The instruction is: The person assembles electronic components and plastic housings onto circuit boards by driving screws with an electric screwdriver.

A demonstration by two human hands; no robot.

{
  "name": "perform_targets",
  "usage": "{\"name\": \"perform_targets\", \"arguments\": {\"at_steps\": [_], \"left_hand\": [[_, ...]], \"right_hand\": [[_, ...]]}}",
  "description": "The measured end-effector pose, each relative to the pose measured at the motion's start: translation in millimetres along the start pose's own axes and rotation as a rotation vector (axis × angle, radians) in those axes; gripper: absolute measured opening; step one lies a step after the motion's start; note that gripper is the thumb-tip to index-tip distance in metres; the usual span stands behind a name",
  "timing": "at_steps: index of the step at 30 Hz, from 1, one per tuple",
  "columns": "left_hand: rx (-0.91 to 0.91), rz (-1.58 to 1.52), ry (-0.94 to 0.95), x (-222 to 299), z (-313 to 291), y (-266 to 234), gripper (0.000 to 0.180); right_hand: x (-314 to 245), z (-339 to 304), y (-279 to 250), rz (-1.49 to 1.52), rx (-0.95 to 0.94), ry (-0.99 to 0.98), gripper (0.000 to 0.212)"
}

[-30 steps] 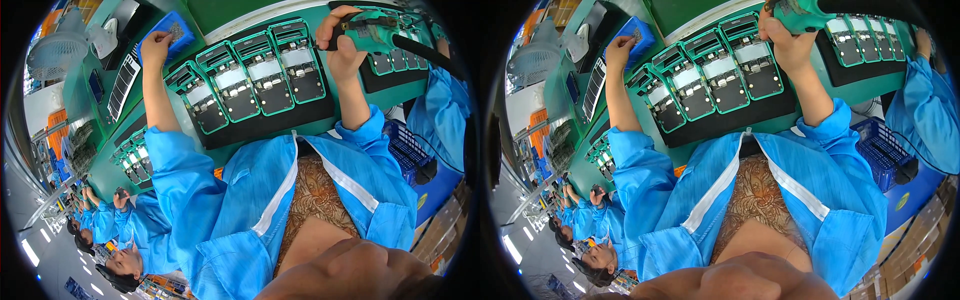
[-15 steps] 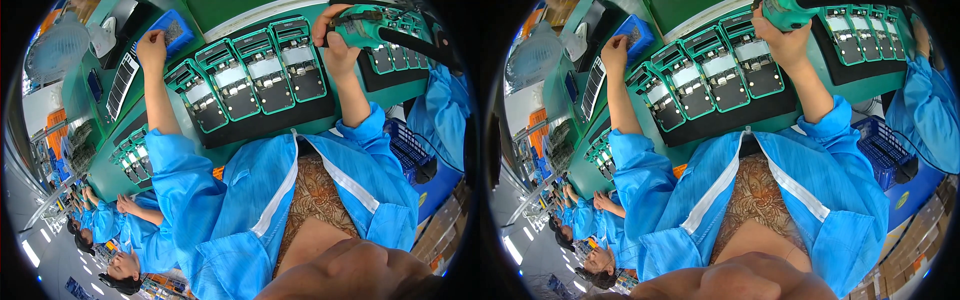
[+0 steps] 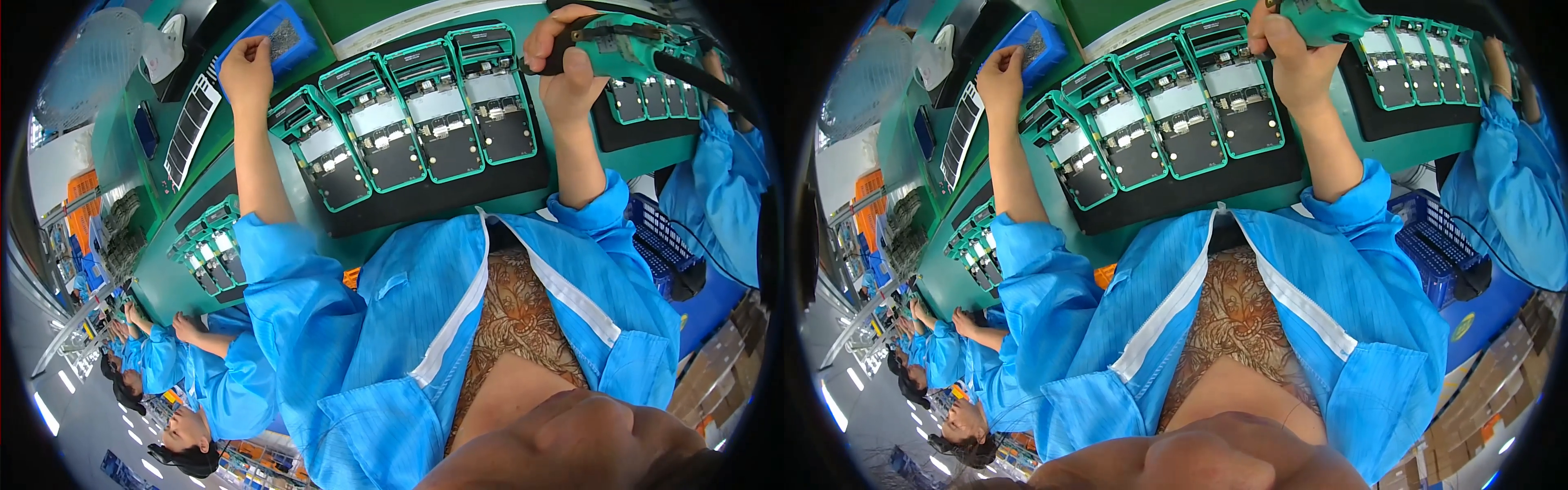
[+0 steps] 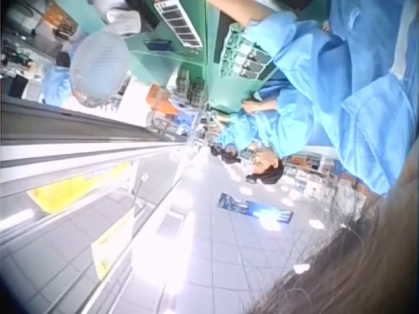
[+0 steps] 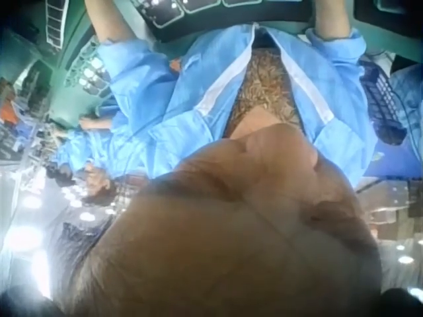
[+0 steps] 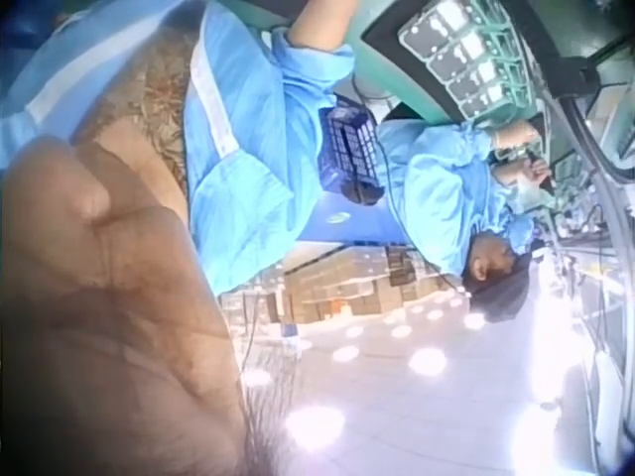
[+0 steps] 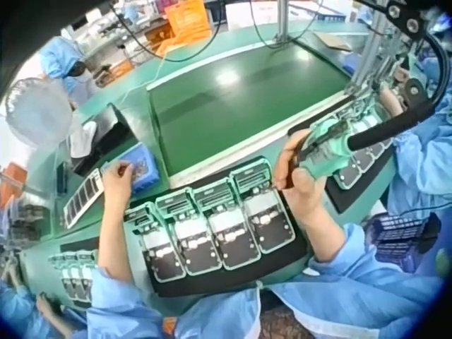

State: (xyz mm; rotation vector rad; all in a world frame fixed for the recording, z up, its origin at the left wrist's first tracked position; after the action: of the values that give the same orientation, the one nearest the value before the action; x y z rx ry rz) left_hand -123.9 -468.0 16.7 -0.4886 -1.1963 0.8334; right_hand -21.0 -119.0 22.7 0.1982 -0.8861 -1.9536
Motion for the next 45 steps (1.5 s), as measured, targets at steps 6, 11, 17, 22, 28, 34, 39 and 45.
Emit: {"name": "perform_targets", "arguments": {"at_steps": [6, 11, 17, 22, 28, 34, 39, 45], "left_hand": [[0.019, 0.032, 0.035, 13.2, -7.0, -1.3, 0.026], [-0.012, -0.087, 0.362, 123.7, -71.0, 0.3, 0.023], [-0.317, -0.329, 0.627, 201.6, -153.5, 55.7, 0.031], [-0.267, -0.307, 0.612, 203.3, -171.8, 71.9, 0.020], [-0.206, -0.316, 0.595, 199.0, -175.5, 76.1, 0.011], [-0.190, -0.373, 0.547, 198.9, -172.9, 73.5, 0.015], [-0.209, -0.421, 0.516, 196.3, -173.3, 75.1, 0.015], [-0.159, -0.225, 0.622, 200.9, -172.9, 68.9, 0.018]], "right_hand": [[-26.9, 13.9, 52.4, -1.043, 0.127, 0.452, 0.062], [-42.6, 17.8, 45.7, -1.068, 0.001, 0.427, 0.061], [-39.8, 26.6, 73.7, -0.909, -0.061, 0.394, 0.069], [-33.6, 19.9, 81.0, -0.871, -0.078, 0.429, 0.070], [-33.1, 18.6, 88.5, -0.873, -0.079, 0.426, 0.071], [-30.9, 19.1, 89.5, -0.847, -0.083, 0.426, 0.072], [-27.8, 15.5, 89.1, -0.925, -0.057, 0.459, 0.074], [-16.2, 7.9, 90.8, -1.014, -0.013, 0.521, 0.072]]}}
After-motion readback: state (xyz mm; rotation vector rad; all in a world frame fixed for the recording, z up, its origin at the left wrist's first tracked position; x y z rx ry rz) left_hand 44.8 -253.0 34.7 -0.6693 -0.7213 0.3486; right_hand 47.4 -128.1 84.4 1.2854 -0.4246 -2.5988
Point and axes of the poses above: each hand's wrist, its own z-axis towards the middle knuckle, its own y-axis out of the palm, x = y × z, the point moved 4 cm from there along z, towards the middle knuckle
